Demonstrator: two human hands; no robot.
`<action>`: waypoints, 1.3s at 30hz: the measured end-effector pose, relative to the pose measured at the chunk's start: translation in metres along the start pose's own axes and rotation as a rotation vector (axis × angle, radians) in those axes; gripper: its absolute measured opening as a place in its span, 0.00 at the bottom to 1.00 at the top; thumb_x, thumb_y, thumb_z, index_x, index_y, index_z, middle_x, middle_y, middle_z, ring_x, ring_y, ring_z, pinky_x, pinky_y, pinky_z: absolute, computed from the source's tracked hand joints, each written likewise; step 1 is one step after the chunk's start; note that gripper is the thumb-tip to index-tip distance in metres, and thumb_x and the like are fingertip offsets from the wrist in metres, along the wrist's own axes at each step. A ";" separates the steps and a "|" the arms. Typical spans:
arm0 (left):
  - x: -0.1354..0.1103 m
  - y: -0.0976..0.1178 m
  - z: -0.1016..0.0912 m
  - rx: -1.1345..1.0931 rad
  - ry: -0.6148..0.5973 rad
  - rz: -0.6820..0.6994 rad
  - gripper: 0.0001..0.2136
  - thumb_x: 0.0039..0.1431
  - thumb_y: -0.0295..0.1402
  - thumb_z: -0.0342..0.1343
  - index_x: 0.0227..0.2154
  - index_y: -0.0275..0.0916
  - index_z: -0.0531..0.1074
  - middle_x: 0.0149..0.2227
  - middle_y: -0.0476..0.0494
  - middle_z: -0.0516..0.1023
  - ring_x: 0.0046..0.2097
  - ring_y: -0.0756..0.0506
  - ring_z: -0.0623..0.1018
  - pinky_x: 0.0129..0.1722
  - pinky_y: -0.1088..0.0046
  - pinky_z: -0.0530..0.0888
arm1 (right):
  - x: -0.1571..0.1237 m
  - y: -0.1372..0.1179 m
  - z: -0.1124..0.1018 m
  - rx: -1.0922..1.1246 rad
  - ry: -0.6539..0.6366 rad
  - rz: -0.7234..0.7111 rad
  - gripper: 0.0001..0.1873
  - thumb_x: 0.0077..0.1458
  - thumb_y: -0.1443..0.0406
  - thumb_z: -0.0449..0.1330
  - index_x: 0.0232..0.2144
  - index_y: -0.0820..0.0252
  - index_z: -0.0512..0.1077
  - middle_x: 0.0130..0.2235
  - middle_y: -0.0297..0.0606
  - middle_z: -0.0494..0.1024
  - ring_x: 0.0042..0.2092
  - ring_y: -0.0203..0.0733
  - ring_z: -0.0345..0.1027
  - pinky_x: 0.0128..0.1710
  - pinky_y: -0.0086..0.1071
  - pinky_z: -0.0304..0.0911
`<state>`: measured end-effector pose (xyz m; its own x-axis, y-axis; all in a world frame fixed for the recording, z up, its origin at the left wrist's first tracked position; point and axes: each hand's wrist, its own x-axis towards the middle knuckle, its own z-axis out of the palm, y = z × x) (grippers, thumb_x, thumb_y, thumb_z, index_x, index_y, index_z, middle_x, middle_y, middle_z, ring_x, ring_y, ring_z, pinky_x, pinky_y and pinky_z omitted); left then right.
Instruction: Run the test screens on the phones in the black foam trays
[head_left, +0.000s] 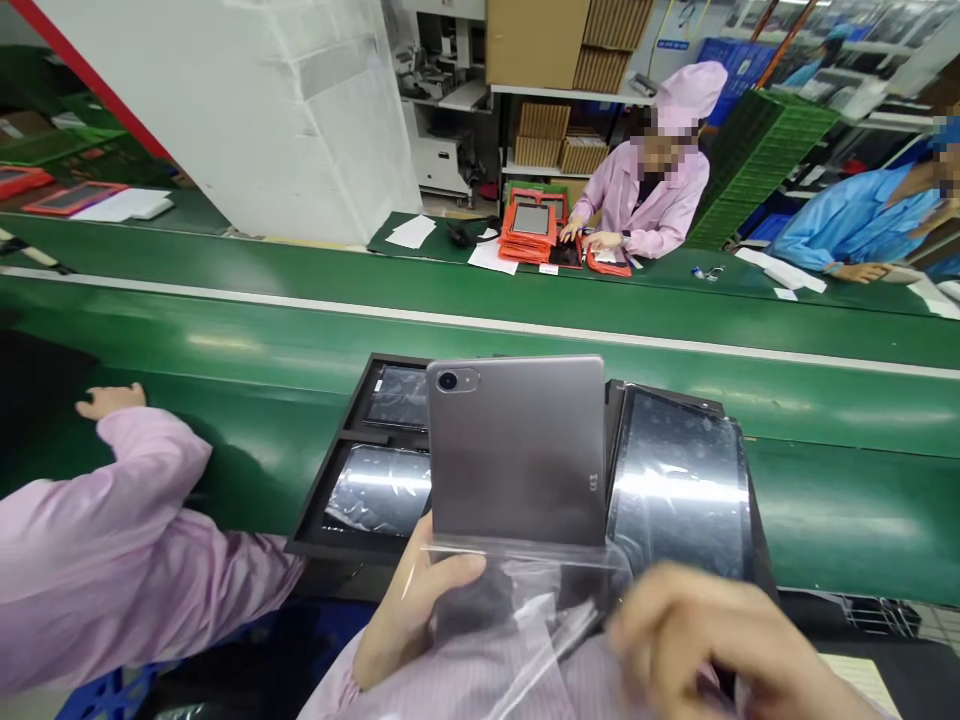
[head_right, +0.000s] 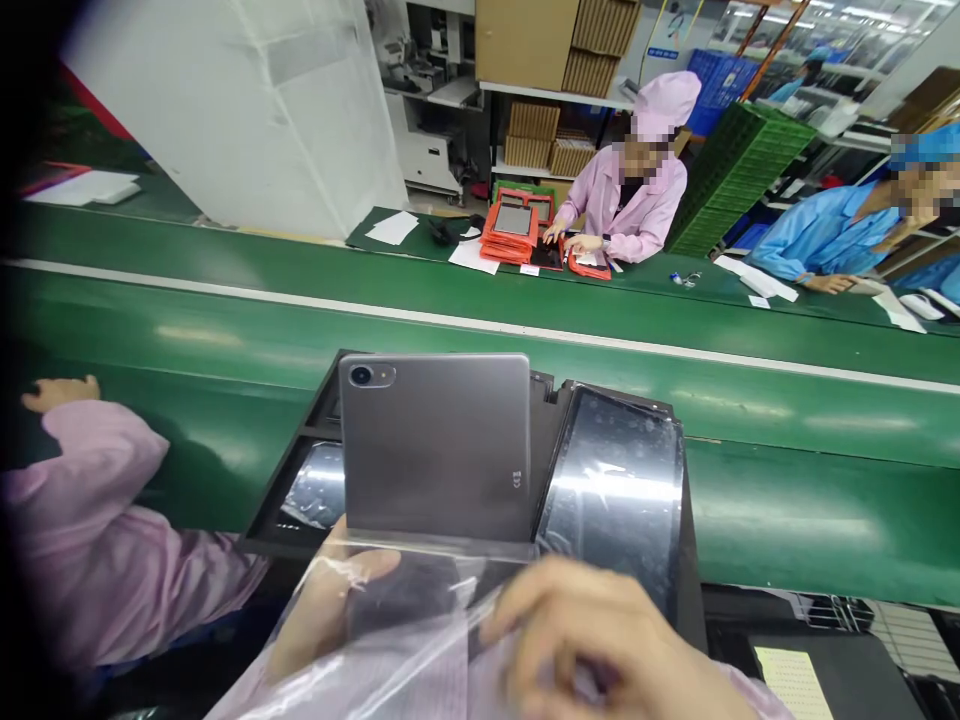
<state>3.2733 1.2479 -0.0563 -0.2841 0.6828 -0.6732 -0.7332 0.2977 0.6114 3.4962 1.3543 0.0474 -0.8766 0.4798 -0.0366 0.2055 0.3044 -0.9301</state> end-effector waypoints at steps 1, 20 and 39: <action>-0.001 0.001 0.000 -0.008 -0.016 -0.010 0.22 0.35 0.33 0.74 0.39 0.40 0.82 0.38 0.42 0.87 0.43 0.36 0.85 0.44 0.64 0.80 | 0.003 0.005 0.001 0.021 0.144 0.012 0.08 0.70 0.61 0.61 0.48 0.42 0.78 0.47 0.36 0.85 0.48 0.45 0.83 0.43 0.32 0.80; -0.025 -0.011 -0.008 0.065 -0.039 0.049 0.21 0.32 0.33 0.74 0.36 0.40 0.81 0.34 0.42 0.86 0.41 0.35 0.83 0.42 0.61 0.79 | -0.001 0.061 0.031 -0.339 0.720 -0.106 0.35 0.69 0.63 0.62 0.73 0.38 0.57 0.70 0.42 0.67 0.69 0.50 0.66 0.61 0.46 0.75; -0.046 0.019 -0.007 0.653 -0.230 0.623 0.32 0.37 0.47 0.80 0.50 0.49 0.85 0.58 0.42 0.83 0.65 0.25 0.76 0.67 0.62 0.72 | 0.016 0.015 0.050 0.363 0.122 -0.013 0.53 0.57 0.50 0.73 0.75 0.47 0.52 0.72 0.47 0.65 0.70 0.52 0.63 0.66 0.45 0.67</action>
<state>3.2678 1.2180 -0.0166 -0.3291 0.9401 -0.0887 0.0227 0.1018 0.9945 3.4639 1.3253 0.0149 -0.8154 0.5789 -0.0002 0.0079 0.0108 -0.9999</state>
